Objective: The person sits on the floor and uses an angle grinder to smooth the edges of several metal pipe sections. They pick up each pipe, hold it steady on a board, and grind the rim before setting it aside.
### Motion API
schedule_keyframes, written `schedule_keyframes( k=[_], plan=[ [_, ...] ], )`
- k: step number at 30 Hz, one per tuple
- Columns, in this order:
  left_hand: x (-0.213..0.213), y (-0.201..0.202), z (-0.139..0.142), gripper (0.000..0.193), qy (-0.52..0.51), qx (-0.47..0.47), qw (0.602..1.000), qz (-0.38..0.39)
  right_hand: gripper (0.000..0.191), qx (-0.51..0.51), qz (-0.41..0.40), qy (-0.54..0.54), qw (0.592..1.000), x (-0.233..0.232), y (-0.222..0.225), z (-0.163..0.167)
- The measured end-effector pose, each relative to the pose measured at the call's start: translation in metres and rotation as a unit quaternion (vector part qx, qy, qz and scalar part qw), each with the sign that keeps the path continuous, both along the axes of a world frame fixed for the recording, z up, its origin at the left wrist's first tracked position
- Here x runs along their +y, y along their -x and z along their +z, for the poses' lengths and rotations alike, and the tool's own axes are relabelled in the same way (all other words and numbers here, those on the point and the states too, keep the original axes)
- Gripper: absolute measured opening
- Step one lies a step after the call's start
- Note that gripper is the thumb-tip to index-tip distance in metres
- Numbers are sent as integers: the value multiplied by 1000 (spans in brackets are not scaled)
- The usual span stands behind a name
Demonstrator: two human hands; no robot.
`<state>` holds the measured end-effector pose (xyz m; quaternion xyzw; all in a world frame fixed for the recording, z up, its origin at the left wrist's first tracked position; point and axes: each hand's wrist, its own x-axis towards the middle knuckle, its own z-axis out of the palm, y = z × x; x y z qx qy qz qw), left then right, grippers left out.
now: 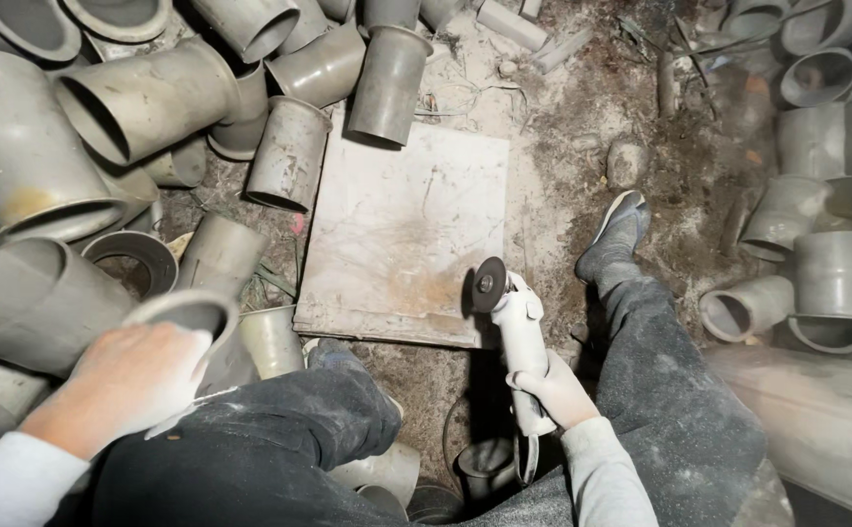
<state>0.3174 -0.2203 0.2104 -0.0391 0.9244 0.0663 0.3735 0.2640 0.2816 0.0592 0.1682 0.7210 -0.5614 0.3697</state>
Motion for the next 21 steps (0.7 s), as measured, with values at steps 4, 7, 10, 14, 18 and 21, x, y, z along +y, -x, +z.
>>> schedule_keyframes(
  k=[4,7,10,14,18,21],
  plan=[
    [27,62,9,34,-57,293,953,-44,47,-10,-25,15,1000,-1,1,1],
    [57,131,-15,32,-190,480,844,-145,46,10,-38,13,999,-2,4,9],
    [109,196,-83,34,-312,207,927,-34,43,41,-36,38,998,-5,10,22],
    [180,221,-195,28,-319,196,927,31,47,38,-82,29,995,-9,17,37],
    [209,206,-248,22,-395,288,867,91,50,37,-89,-2,995,-13,23,44],
    [212,184,-260,22,-386,363,837,133,51,38,-73,-15,996,-21,29,44]
  ],
)
